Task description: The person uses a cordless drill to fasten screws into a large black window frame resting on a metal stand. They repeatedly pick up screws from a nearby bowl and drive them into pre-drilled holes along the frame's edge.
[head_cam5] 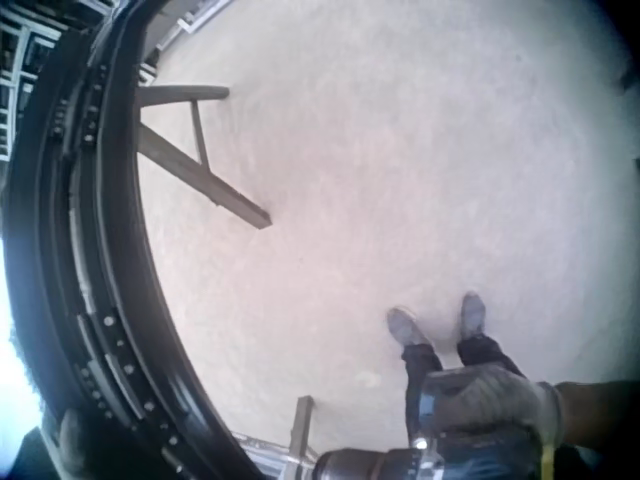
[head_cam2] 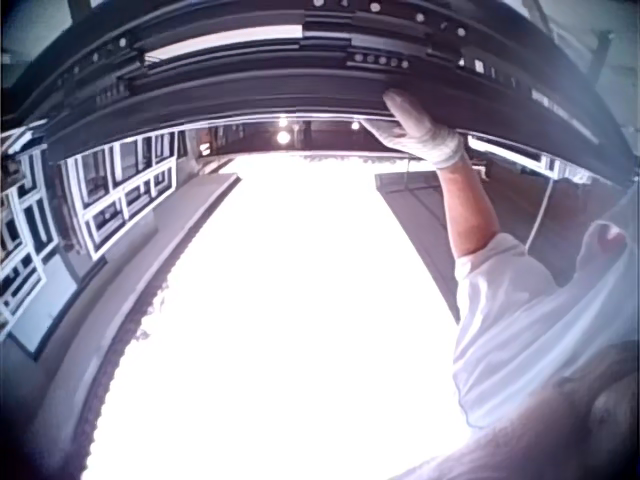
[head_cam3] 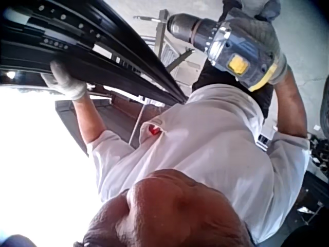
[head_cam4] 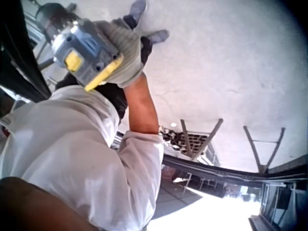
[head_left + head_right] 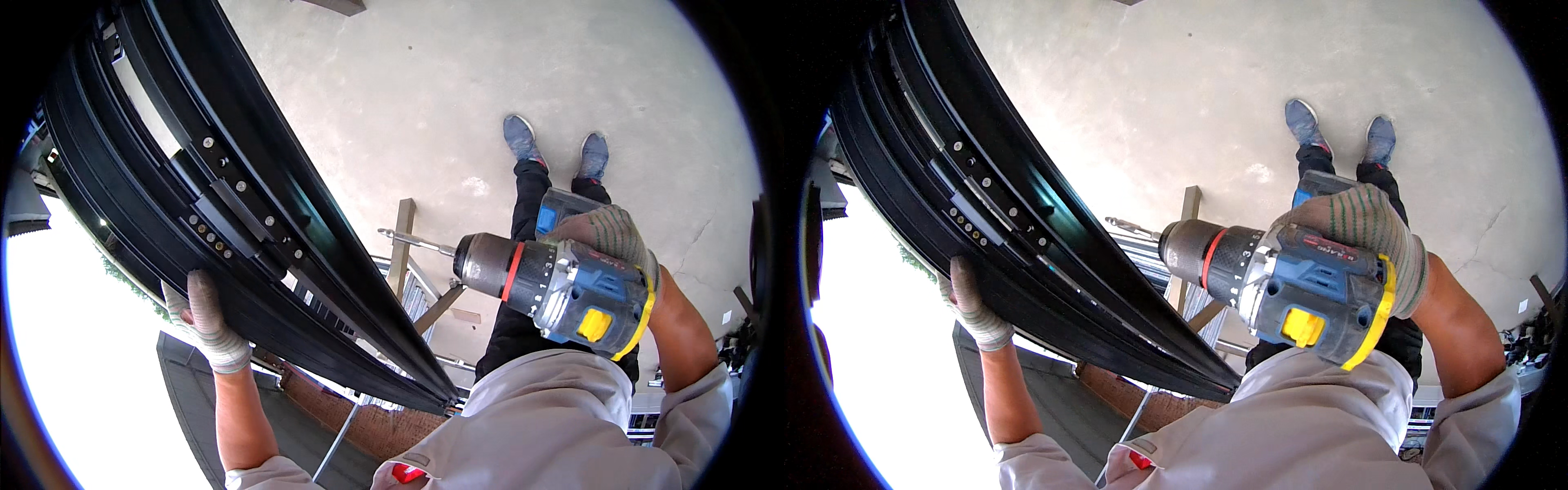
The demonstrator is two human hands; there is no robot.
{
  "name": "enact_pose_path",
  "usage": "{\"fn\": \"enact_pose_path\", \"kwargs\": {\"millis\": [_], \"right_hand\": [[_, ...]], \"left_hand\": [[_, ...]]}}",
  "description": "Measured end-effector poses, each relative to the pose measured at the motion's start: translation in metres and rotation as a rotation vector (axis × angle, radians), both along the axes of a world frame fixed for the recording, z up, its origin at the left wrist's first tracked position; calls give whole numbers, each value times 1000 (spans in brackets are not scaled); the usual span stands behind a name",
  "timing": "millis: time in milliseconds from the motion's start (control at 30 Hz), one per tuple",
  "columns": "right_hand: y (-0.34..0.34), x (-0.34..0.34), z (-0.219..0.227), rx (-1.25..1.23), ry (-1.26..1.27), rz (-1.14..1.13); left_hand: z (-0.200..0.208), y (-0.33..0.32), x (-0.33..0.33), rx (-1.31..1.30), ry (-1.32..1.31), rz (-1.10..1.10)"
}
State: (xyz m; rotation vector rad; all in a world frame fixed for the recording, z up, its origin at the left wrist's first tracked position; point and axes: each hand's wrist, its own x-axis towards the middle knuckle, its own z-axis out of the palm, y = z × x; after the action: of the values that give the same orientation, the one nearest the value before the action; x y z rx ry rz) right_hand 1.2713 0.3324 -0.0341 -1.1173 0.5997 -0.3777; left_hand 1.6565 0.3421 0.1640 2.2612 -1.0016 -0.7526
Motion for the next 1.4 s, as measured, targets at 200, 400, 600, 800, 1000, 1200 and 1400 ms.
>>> {"fn": "enact_pose_path", "kwargs": {"millis": [200, 400, 600, 800, 1000, 1200, 1400], "right_hand": [[5, -1, -6, -91, -2, -17], [-10, -4, 32, -327, 57, -56], [-55, -1, 96, -401, 143, 186], [-40, 7, 113, -445, 50, 95], [-38, 0, 150, -378, 18, 176], [-46, -2, 170, -288, 136, 317], [-61, -1, 184, -182, 129, 321]], "left_hand": [[-3, 1, 2, -10, -39, 44], [-14, -13, 19, 16, -183, -58], [-25, -26, 26, -5, -71, -42], [-55, 10, 41, 2, -205, -23], [-51, 39, 17, 80, -332, 1], [-74, 80, 2, -81, -428, 37], [-83, 62, -73, -618, -447, 95]]}}
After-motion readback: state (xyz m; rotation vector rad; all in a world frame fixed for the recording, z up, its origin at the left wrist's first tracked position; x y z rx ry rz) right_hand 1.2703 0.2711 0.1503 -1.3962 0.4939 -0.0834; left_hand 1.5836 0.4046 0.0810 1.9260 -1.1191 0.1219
